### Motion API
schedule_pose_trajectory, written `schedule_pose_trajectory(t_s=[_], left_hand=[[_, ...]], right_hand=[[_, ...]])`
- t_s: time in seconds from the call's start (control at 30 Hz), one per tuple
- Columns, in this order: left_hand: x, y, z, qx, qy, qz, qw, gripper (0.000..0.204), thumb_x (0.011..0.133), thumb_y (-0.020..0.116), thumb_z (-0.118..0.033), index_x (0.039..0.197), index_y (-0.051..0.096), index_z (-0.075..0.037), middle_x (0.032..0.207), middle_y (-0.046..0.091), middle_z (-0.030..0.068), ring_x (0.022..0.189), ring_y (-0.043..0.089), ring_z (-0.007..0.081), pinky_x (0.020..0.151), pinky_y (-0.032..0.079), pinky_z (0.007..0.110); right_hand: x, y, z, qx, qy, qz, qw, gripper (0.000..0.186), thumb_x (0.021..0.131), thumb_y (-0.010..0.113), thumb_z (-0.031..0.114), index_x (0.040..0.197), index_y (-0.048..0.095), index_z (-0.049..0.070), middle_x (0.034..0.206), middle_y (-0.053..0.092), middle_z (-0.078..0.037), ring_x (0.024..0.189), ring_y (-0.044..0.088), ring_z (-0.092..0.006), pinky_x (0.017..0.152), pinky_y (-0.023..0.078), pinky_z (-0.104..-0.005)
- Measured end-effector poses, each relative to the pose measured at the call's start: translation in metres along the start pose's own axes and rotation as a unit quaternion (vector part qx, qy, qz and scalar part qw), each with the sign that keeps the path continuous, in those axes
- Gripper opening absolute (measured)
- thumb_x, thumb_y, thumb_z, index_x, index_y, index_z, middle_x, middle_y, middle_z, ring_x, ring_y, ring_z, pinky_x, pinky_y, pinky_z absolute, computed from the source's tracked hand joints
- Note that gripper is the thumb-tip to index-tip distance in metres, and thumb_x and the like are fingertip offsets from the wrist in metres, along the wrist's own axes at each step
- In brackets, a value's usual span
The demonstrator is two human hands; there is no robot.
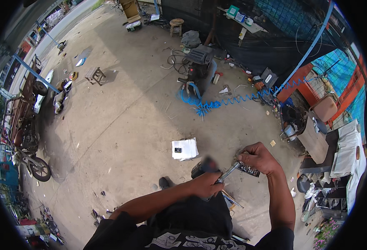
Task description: The person uses a power drill to remove bolts securing a rusty red motorcycle fuel tank. After detaching the tank, the person lifts it off the motorcycle frame and places it on the ground.
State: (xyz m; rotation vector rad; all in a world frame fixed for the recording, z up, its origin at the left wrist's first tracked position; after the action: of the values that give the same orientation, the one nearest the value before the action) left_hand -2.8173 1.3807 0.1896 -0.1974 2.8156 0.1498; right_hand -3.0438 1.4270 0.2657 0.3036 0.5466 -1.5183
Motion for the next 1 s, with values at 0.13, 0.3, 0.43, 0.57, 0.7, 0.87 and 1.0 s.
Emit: schedule_pose_trajectory(t_s=[0.13,0.3,0.43,0.57,0.7,0.87,1.0], left_hand=[[-0.103,-0.04,0.007,-0.063,0.026,-0.089,0.994,0.018,0.091,0.051,-0.018,0.088,0.049,0.0,0.067,0.062,0.0078,0.061,0.061,0.0165,0.059,0.047,0.032],[-0.235,-0.094,0.035,-0.17,0.024,-0.237,0.956,0.017,0.092,0.05,-0.018,0.089,0.048,-0.001,0.068,0.063,0.0088,0.062,0.062,0.016,0.061,0.048,0.031],[-0.338,-0.134,0.061,-0.209,0.063,-0.367,0.904,0.015,0.094,0.049,-0.017,0.088,0.047,-0.003,0.069,0.063,0.0079,0.065,0.061,0.0152,0.064,0.047,0.03],[-0.426,-0.172,0.08,-0.223,0.07,-0.501,0.834,0.018,0.093,0.05,-0.018,0.087,0.05,-0.002,0.07,0.063,0.007,0.067,0.059,0.0138,0.066,0.044,0.029],[-0.501,-0.212,0.115,-0.275,0.078,-0.606,0.742,0.018,0.092,0.051,-0.018,0.09,0.053,0.0,0.071,0.063,0.0083,0.068,0.061,0.0157,0.066,0.047,0.03],[-0.587,-0.279,0.145,-0.359,0.114,-0.68,0.629,0.02,0.093,0.049,-0.017,0.092,0.054,0.002,0.072,0.063,0.0108,0.062,0.062,0.0188,0.061,0.051,0.031],[-0.654,-0.337,0.173,-0.38,0.099,-0.733,0.556,0.017,0.091,0.048,-0.016,0.086,0.052,0.0,0.071,0.064,0.0113,0.064,0.062,0.0177,0.062,0.049,0.03]], right_hand=[[0.035,0.107,0.039,0.135,-0.044,0.005,0.99,0.038,0.088,0.066,0.037,0.087,0.065,-0.001,0.055,0.047,0.002,0.052,0.038,-0.0044,0.044,0.029,-0.0212],[0.104,0.234,0.022,0.167,-0.044,-0.066,0.983,0.034,0.092,0.06,0.03,0.078,0.059,0.0,0.051,0.046,-0.001,0.038,0.033,-0.0062,0.036,0.024,-0.0228],[0.146,0.339,0.021,0.077,-0.008,0.013,0.997,0.018,0.09,0.053,0.011,0.08,0.06,-0.003,0.051,0.048,-0.003,0.037,0.037,-0.0089,0.035,0.027,-0.0247],[0.19,0.399,0.037,0.028,-0.063,0.062,0.996,0.023,0.078,0.057,-0.003,0.1,0.062,-0.007,0.074,0.065,-0.013,0.056,0.057,-0.0134,0.047,0.046,-0.0247],[0.241,0.456,0.076,-0.088,-0.095,0.086,0.988,0.019,0.075,0.061,-0.003,0.093,0.064,-0.008,0.076,0.065,-0.012,0.06,0.061,-0.0142,0.052,0.051,-0.0275],[0.312,0.554,0.13,-0.119,-0.03,0.148,0.981,0.014,0.083,0.061,0.006,0.078,0.065,-0.007,0.062,0.063,-0.011,0.047,0.053,-0.0108,0.043,0.04,-0.0255],[0.385,0.645,0.171,-0.184,-0.048,0.205,0.96,0.023,0.087,0.06,0.016,0.075,0.065,-0.003,0.054,0.058,-0.006,0.047,0.051,-0.0092,0.043,0.039,-0.0251]])
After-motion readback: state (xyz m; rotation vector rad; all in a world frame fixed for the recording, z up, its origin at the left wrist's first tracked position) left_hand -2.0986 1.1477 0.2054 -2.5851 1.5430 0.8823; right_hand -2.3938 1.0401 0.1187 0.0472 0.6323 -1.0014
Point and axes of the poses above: each hand's wrist, its own x-axis towards the middle knuckle, its own y-axis out of the palm, z = x × y, the point moved 1 cm from there along x, towards the middle knuckle
